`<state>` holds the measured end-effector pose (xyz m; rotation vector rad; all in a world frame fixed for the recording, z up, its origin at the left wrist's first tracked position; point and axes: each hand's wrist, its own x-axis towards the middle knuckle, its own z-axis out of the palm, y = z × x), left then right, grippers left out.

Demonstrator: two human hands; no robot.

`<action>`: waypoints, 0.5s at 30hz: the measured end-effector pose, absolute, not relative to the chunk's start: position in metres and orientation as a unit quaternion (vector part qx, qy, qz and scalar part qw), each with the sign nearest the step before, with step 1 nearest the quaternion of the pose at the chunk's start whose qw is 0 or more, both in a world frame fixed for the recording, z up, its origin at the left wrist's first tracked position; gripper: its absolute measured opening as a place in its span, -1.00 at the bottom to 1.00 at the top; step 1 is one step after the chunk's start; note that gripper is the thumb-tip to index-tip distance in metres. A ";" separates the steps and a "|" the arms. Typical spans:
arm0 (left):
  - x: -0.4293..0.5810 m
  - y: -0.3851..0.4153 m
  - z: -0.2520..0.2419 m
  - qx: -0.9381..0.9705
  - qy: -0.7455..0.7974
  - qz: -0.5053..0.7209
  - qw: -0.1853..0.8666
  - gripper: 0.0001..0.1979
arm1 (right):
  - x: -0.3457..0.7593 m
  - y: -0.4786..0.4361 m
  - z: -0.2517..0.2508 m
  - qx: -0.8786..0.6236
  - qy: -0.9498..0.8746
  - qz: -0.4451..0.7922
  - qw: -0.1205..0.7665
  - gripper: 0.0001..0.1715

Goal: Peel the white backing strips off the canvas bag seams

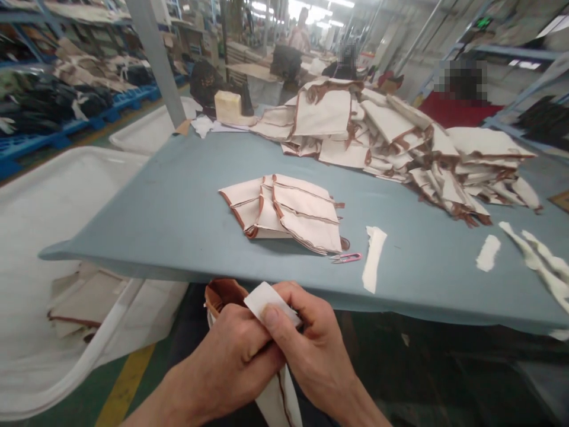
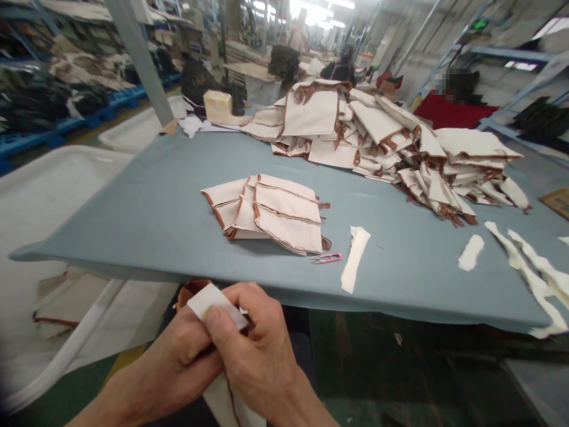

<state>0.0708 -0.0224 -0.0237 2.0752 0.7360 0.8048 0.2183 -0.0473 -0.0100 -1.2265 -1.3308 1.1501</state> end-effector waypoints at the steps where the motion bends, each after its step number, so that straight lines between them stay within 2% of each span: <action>1: 0.071 -0.023 -0.025 0.818 0.289 0.324 0.377 -0.67 | 0.220 -0.048 -0.010 -0.503 -0.538 0.479 0.476 -0.73; 6: 0.074 -0.025 -0.030 0.825 0.265 0.354 0.352 -0.70 | 0.225 -0.051 -0.007 -0.500 -0.495 0.530 0.473 -0.55; 9: 0.074 -0.025 -0.030 0.825 0.269 0.345 0.360 -0.68 | 0.224 -0.052 -0.009 -0.501 -0.470 0.537 0.490 -0.52; 13: 0.071 -0.024 -0.032 0.812 0.288 0.340 0.378 -0.66 | 0.221 -0.054 -0.016 -0.494 -0.462 0.503 0.539 -0.60; 15: 0.066 -0.024 -0.035 0.790 0.326 0.327 0.404 -0.70 | 0.224 -0.053 -0.018 -0.506 -0.509 0.416 0.558 -0.71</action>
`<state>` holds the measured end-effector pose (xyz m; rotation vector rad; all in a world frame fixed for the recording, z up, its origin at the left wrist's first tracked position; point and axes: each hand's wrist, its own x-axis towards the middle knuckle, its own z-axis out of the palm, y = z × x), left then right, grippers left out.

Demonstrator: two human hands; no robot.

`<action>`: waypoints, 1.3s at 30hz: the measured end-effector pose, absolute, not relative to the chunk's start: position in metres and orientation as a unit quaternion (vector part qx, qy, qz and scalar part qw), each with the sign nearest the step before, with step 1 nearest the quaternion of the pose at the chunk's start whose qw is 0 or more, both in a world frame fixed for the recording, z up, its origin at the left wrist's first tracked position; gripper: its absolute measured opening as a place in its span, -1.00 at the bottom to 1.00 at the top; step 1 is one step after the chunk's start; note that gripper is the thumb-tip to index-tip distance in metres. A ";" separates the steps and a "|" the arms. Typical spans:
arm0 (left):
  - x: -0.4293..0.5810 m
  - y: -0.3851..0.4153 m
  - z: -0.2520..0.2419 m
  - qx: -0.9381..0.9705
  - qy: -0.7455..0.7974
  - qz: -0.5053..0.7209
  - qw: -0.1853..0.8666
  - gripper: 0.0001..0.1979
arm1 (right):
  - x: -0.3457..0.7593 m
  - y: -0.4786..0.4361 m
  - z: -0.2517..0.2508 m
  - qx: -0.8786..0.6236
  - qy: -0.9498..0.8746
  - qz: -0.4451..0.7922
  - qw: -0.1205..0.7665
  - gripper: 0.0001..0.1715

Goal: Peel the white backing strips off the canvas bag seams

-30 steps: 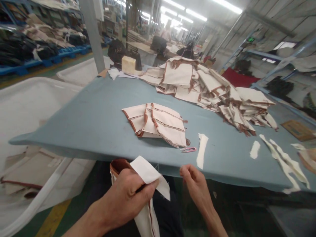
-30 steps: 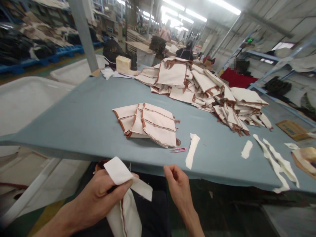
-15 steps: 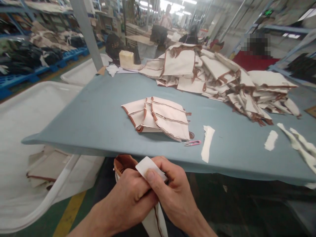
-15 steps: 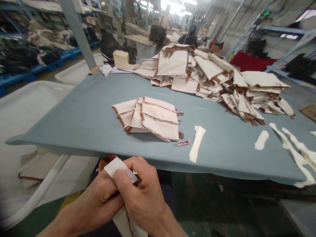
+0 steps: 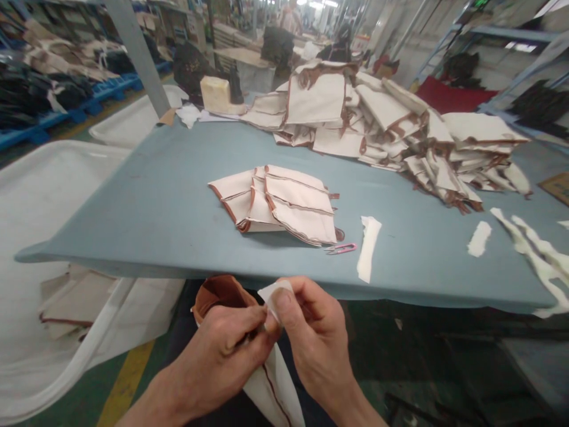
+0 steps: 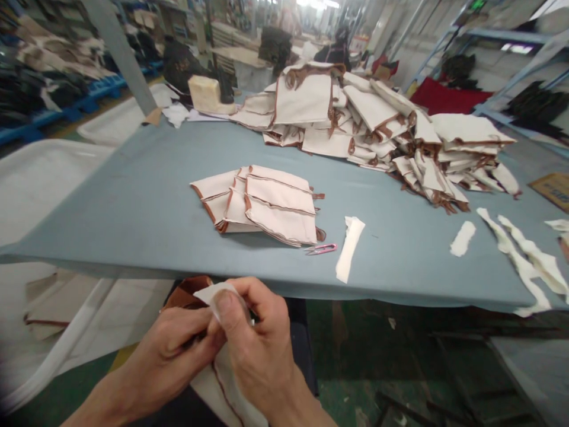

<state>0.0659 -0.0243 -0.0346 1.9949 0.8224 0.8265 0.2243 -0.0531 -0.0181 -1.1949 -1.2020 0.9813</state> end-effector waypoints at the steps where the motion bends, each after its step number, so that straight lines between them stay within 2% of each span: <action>1: 0.063 -0.024 -0.036 0.771 0.354 0.325 0.417 -0.75 | 0.228 -0.052 -0.018 -0.511 -0.552 0.352 0.557 -0.78; 3: 0.055 -0.025 -0.040 0.720 0.408 0.336 0.450 -0.87 | 0.236 -0.050 -0.017 -0.501 -0.646 0.216 0.534 -0.84; 5: 0.049 -0.026 -0.041 0.664 0.439 0.354 0.492 -0.78 | 0.244 -0.048 -0.015 -0.473 -0.717 0.133 0.495 -0.82; 7: 0.047 -0.025 -0.039 0.634 0.445 0.353 0.524 -0.72 | 0.248 -0.047 -0.014 -0.462 -0.748 0.124 0.460 -0.82; 10: 0.051 -0.022 -0.031 0.652 0.453 0.339 0.505 -0.78 | 0.246 -0.048 -0.016 -0.490 -0.744 0.201 0.408 -0.76; 13: 0.056 -0.019 -0.026 0.669 0.463 0.335 0.476 -0.72 | 0.242 -0.049 -0.017 -0.527 -0.701 0.311 0.366 -0.69; 18: 0.048 -0.017 -0.028 0.611 0.465 0.310 0.561 -0.60 | 0.241 -0.046 -0.014 -0.551 -0.603 0.462 0.346 -0.67; 21: 0.041 -0.017 -0.032 0.611 0.480 0.325 0.539 -0.58 | 0.242 -0.045 -0.017 -0.553 -0.538 0.527 0.357 -0.64; 24: 0.037 -0.022 -0.038 0.610 0.494 0.351 0.510 -0.57 | 0.235 -0.048 -0.028 -0.535 -0.458 0.591 0.393 -0.50; 27: 0.036 -0.032 -0.050 0.600 0.499 0.387 0.491 -0.47 | 0.219 -0.054 -0.052 -0.503 -0.367 0.653 0.430 -0.37; 31: 0.026 -0.040 -0.066 0.614 0.494 0.346 0.510 -0.36 | 0.196 -0.067 -0.087 -0.486 -0.304 0.681 0.455 -0.31; 34: 0.014 -0.042 -0.065 0.645 0.465 0.282 0.536 -0.44 | 0.186 -0.077 -0.103 -0.490 -0.290 0.684 0.456 -0.31; 39: 0.001 -0.046 -0.052 0.678 0.440 0.144 0.571 -0.82 | 0.183 -0.088 -0.112 -0.490 -0.286 0.693 0.445 -0.33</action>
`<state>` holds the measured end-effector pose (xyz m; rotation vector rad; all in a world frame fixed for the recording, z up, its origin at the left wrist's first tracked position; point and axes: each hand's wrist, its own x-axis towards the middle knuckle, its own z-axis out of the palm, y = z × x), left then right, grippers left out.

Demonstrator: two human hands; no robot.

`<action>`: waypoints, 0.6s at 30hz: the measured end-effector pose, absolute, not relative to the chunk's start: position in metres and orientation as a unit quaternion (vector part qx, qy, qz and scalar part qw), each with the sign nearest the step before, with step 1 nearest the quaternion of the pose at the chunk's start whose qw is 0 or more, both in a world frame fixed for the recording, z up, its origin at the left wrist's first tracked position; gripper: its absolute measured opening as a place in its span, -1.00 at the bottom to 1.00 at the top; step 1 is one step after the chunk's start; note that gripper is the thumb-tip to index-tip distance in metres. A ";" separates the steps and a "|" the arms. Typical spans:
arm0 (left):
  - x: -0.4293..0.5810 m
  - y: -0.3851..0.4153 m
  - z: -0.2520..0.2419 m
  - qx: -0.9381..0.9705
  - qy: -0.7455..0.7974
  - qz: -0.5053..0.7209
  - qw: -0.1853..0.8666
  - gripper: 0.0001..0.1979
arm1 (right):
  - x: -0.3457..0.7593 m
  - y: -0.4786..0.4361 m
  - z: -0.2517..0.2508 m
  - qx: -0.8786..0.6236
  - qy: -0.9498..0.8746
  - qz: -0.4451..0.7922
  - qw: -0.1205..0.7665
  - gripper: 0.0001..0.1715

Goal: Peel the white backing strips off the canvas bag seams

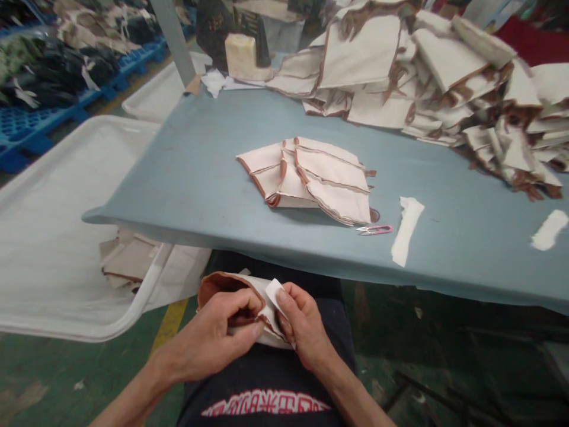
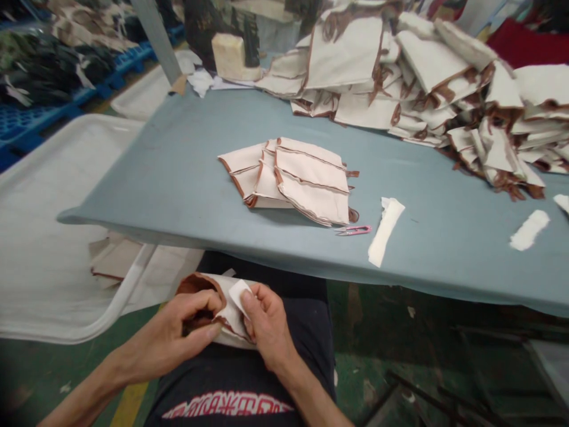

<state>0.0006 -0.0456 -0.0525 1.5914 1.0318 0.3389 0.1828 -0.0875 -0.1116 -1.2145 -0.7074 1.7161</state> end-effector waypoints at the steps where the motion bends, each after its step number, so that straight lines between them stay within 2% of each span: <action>1: -0.001 -0.046 -0.051 0.677 0.447 0.134 0.569 -0.83 | 0.183 -0.088 -0.111 -0.492 -0.287 0.692 0.444 -0.33; 4: -0.003 -0.043 -0.050 0.681 0.450 0.147 0.559 -0.80 | 0.190 -0.086 -0.103 -0.509 -0.323 0.662 0.445 -0.36; 8: -0.002 -0.034 -0.047 0.674 0.446 0.221 0.547 -0.76 | 0.204 -0.082 -0.076 -0.539 -0.446 0.539 0.469 -0.47; 14: 0.011 -0.024 -0.038 0.569 0.420 0.277 0.650 -0.71 | 0.213 -0.077 -0.024 -0.556 -0.566 0.379 0.476 -0.66; 18: 0.022 -0.019 -0.035 0.550 0.394 0.296 0.675 -0.67 | 0.211 -0.066 -0.010 -0.576 -0.585 0.343 0.456 -0.69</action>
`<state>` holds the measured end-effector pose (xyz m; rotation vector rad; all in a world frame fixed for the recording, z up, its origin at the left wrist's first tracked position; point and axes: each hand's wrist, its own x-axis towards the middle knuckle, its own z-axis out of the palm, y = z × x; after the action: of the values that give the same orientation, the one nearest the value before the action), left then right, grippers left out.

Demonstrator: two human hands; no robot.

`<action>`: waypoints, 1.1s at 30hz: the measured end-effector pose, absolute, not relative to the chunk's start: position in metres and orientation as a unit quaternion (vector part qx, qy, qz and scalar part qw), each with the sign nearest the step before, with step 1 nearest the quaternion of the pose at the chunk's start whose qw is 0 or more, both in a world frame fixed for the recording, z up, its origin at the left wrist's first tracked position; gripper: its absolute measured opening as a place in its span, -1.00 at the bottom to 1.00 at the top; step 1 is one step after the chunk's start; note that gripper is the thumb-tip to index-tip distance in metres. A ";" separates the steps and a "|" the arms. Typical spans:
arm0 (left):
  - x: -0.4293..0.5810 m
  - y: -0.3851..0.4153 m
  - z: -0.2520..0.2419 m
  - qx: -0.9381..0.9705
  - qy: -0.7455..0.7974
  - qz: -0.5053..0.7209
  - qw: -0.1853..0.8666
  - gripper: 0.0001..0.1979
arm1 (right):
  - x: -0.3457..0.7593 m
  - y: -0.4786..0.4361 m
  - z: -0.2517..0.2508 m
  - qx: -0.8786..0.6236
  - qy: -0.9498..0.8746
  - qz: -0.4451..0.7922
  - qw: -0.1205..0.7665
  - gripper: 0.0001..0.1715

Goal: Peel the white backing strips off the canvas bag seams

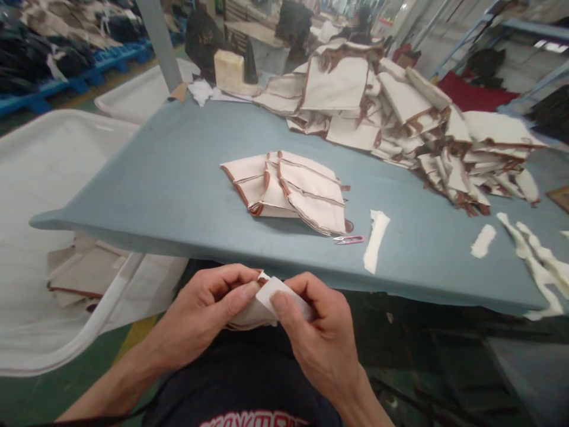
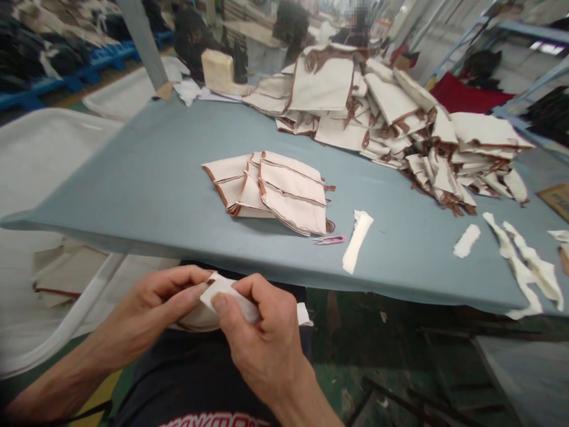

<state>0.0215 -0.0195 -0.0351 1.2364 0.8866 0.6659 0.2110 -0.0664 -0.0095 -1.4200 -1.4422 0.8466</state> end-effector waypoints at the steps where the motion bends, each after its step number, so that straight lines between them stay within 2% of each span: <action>1: 0.024 -0.019 -0.035 0.550 0.396 0.302 0.670 -0.66 | 0.211 -0.064 -0.009 -0.583 -0.585 0.340 0.450 -0.69; 7: 0.029 -0.016 -0.039 0.572 0.425 0.306 0.631 -0.67 | 0.213 -0.057 -0.021 -0.618 -0.575 0.326 0.426 -0.68; 12: 0.030 -0.013 -0.042 0.551 0.423 0.288 0.659 -0.65 | 0.215 -0.056 -0.028 -0.623 -0.564 0.376 0.391 -0.66; 21: 0.033 -0.009 -0.044 0.518 0.446 0.282 0.673 -0.66 | 0.217 -0.050 -0.033 -0.631 -0.595 0.347 0.357 -0.66; 28: 0.031 -0.005 -0.043 0.537 0.457 0.262 0.659 -0.66 | 0.218 -0.050 -0.032 -0.667 -0.606 0.273 0.338 -0.66; 33: 0.031 -0.001 -0.035 0.558 0.436 0.270 0.653 -0.69 | 0.221 -0.045 -0.033 -0.656 -0.590 0.333 0.334 -0.73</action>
<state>0.0314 -0.0007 -0.0354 1.2655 0.9894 0.6125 0.2205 -0.0447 -0.0330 -1.7118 -1.5406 0.8690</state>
